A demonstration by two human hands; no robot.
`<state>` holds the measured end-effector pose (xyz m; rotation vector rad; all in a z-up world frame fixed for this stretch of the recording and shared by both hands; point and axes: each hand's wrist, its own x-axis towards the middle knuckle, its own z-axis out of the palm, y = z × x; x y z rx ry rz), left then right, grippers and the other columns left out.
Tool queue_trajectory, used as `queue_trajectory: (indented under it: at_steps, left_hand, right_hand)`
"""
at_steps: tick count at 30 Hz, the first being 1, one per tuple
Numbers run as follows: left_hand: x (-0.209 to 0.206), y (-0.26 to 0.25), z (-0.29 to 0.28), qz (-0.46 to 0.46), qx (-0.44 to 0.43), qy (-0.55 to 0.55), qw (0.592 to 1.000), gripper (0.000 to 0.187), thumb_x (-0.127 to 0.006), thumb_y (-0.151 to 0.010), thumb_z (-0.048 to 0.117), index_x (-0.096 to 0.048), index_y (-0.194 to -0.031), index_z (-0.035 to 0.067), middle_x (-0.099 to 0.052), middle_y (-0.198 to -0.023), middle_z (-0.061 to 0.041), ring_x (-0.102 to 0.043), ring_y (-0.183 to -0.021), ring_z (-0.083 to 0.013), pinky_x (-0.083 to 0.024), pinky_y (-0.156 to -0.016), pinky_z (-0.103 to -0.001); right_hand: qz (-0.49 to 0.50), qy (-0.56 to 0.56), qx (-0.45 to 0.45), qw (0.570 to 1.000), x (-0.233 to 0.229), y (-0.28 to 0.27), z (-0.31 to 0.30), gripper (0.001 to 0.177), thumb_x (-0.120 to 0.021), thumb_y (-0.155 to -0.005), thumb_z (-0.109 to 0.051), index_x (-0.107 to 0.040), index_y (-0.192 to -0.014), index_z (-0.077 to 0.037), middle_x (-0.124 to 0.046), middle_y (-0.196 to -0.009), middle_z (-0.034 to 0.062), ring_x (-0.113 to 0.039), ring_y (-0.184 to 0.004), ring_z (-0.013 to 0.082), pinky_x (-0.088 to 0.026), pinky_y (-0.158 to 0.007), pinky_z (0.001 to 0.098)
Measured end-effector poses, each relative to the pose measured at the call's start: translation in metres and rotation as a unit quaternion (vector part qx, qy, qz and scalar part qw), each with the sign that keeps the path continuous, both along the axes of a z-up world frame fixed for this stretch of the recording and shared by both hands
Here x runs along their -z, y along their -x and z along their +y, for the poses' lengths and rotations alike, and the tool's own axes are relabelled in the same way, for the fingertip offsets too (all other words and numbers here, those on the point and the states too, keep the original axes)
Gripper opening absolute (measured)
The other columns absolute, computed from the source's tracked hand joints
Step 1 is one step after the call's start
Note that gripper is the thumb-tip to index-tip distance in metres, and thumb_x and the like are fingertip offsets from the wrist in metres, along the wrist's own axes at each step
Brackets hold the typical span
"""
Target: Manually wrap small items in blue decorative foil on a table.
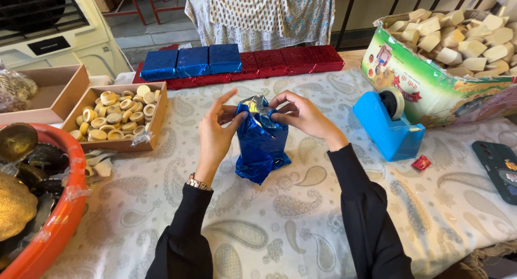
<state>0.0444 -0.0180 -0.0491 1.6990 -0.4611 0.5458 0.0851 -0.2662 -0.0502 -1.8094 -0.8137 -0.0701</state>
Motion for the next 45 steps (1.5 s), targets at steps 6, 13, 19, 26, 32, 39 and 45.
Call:
queue_trajectory:
  at_steps: [6, 13, 19, 26, 32, 39, 45]
  left_hand:
    - [0.01, -0.006, 0.0, 0.018, -0.011, 0.022, 1.0, 0.036, -0.079, -0.091, 0.006, -0.071, -0.126, 0.005, -0.081, -0.101, -0.01, -0.076, -0.091, -0.0127, -0.06, -0.082, -0.027]
    - [-0.028, 0.019, 0.009, 0.002, -0.019, 0.004, 1.0, 0.034, -0.081, -0.089, 0.011, -0.071, -0.12, 0.004, -0.077, -0.108, -0.009, -0.074, -0.089, -0.0123, -0.058, -0.077, -0.026]
    - [-0.054, 0.049, 0.017, -0.121, -0.052, -0.163, 0.978, 0.035, -0.087, -0.084, 0.025, -0.072, -0.111, 0.009, -0.075, -0.113, -0.005, -0.074, -0.096, -0.0188, -0.06, -0.079, -0.029]
    - [-0.059, 0.07, -0.011, -0.269, -0.078, -0.357, 0.891, 0.056, -0.083, -0.066, 0.044, -0.074, -0.111, 0.013, -0.055, -0.138, -0.013, -0.048, -0.127, -0.0342, -0.036, -0.104, -0.051]
    - [-0.043, 0.059, -0.007, -0.226, -0.041, -0.373, 0.899, 0.024, -0.085, -0.075, 0.025, -0.075, -0.094, 0.014, -0.059, -0.133, -0.006, -0.05, -0.127, -0.0296, -0.035, -0.11, -0.049]
    - [-0.063, 0.06, 0.011, -0.192, -0.01, -0.333, 0.923, 0.021, -0.087, -0.074, 0.024, -0.078, -0.09, 0.014, -0.063, -0.122, -0.005, -0.056, -0.115, -0.0291, -0.042, -0.101, -0.043]
    - [-0.059, 0.044, 0.076, -0.105, -0.077, -0.328, 0.936, 0.037, -0.09, -0.073, 0.031, -0.077, -0.103, 0.013, -0.064, -0.121, -0.008, -0.066, -0.111, -0.0285, -0.054, -0.091, -0.04]
  right_hand:
    - [-0.004, -0.041, 0.024, 0.999, 0.007, -0.007, -0.004, 0.024, -0.077, -0.096, -0.02, -0.063, -0.111, -0.006, -0.068, -0.105, -0.0005, -0.069, -0.096, 0.0083, -0.057, -0.083, 0.0256]
    - [-0.015, -0.06, 0.04, 0.997, -0.01, 0.008, 0.004, 0.031, -0.072, -0.097, -0.013, -0.064, -0.126, -0.007, -0.065, -0.104, -0.0008, -0.067, -0.091, 0.0058, -0.056, -0.079, 0.0223]
    - [-0.017, -0.091, 0.078, 0.993, -0.006, 0.011, 0.009, 0.024, -0.066, -0.101, -0.007, -0.064, -0.125, -0.006, -0.06, -0.103, -0.0018, -0.066, -0.08, 0.0026, -0.052, -0.068, 0.0182]
    - [-0.018, -0.096, 0.09, 0.991, -0.002, 0.007, 0.011, 0.019, -0.065, -0.103, -0.008, -0.064, -0.122, -0.006, -0.063, -0.102, -0.0019, -0.063, -0.077, 0.0015, -0.052, -0.066, 0.0188]
    - [-0.029, -0.096, 0.088, 0.991, -0.003, 0.008, 0.012, 0.021, -0.065, -0.102, -0.008, -0.062, -0.123, -0.007, -0.062, -0.101, -0.0028, -0.063, -0.078, 0.0015, -0.052, -0.066, 0.0184]
    - [-0.025, -0.11, 0.096, 0.989, 0.0, 0.006, 0.013, 0.017, -0.066, -0.103, -0.009, -0.053, -0.114, -0.007, -0.06, -0.102, -0.0028, -0.061, -0.08, 0.0024, -0.054, -0.066, 0.0199]
    - [-0.035, -0.102, 0.121, 0.987, 0.001, 0.003, 0.013, 0.018, -0.065, -0.103, -0.011, -0.048, -0.107, -0.007, -0.062, -0.101, -0.002, -0.065, -0.081, 0.0036, -0.059, -0.065, 0.0227]
